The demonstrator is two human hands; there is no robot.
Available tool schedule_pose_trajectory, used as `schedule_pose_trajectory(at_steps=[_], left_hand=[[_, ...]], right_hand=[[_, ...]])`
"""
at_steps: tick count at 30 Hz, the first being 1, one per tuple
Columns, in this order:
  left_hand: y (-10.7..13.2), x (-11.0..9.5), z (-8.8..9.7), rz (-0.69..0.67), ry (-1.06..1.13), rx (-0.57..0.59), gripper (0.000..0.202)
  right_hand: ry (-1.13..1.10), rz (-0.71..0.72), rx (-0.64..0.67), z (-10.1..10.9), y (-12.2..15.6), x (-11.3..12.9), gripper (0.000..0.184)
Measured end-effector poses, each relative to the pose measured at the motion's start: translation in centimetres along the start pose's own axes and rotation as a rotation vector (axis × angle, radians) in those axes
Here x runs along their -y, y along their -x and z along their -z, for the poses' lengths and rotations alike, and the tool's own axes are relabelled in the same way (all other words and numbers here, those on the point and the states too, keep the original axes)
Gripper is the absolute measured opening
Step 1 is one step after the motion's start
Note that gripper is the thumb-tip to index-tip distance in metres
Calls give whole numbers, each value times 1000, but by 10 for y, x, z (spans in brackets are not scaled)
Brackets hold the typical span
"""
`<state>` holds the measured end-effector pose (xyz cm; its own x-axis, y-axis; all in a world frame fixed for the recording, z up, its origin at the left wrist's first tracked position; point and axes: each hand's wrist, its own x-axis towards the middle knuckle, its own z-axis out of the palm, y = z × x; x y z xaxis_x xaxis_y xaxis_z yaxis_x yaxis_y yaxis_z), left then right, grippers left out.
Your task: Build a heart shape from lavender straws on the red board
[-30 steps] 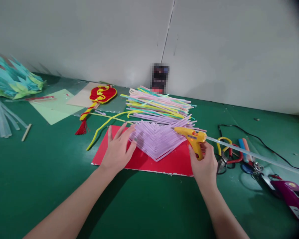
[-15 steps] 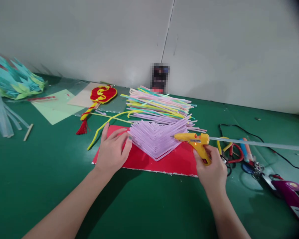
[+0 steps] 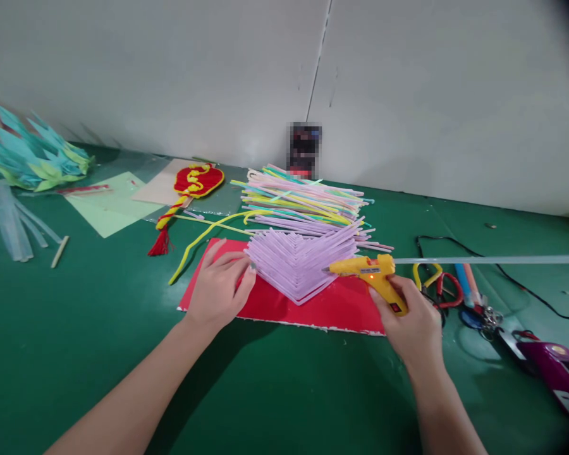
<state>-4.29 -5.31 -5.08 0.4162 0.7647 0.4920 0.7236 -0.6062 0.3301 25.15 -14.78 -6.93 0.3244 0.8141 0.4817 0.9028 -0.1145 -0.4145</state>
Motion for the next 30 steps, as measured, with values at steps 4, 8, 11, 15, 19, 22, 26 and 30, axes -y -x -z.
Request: schedule_pose_trajectory(at_steps=[4, 8, 11, 15, 19, 22, 26, 30], left_hand=[[2, -2, 3, 41, 144, 6, 38], [6, -6, 3, 33, 361, 96, 42], [7, -12, -1, -102, 372, 171, 39], [8, -20, -13, -194, 225, 204, 22], [9, -26, -25, -192, 143, 204, 12], [11, -31, -31, -193, 118, 229, 9], [12, -37, -35, -199, 110, 217, 9], [11, -36, -40, -178, 144, 250, 6]], right_hand=[[-92, 60, 91, 9, -4, -17, 29], [-140, 44, 117, 14, -4, -26, 31], [-195, 57, 189, 14, -4, -26, 32], [-254, -8, 211, 7, -4, -20, 32], [-304, -173, 53, -5, -6, -20, 37], [-340, -307, -45, -12, -8, -24, 43], [-447, -426, -93, -13, -11, -25, 48], [-426, -492, -56, -12, -11, -24, 58]])
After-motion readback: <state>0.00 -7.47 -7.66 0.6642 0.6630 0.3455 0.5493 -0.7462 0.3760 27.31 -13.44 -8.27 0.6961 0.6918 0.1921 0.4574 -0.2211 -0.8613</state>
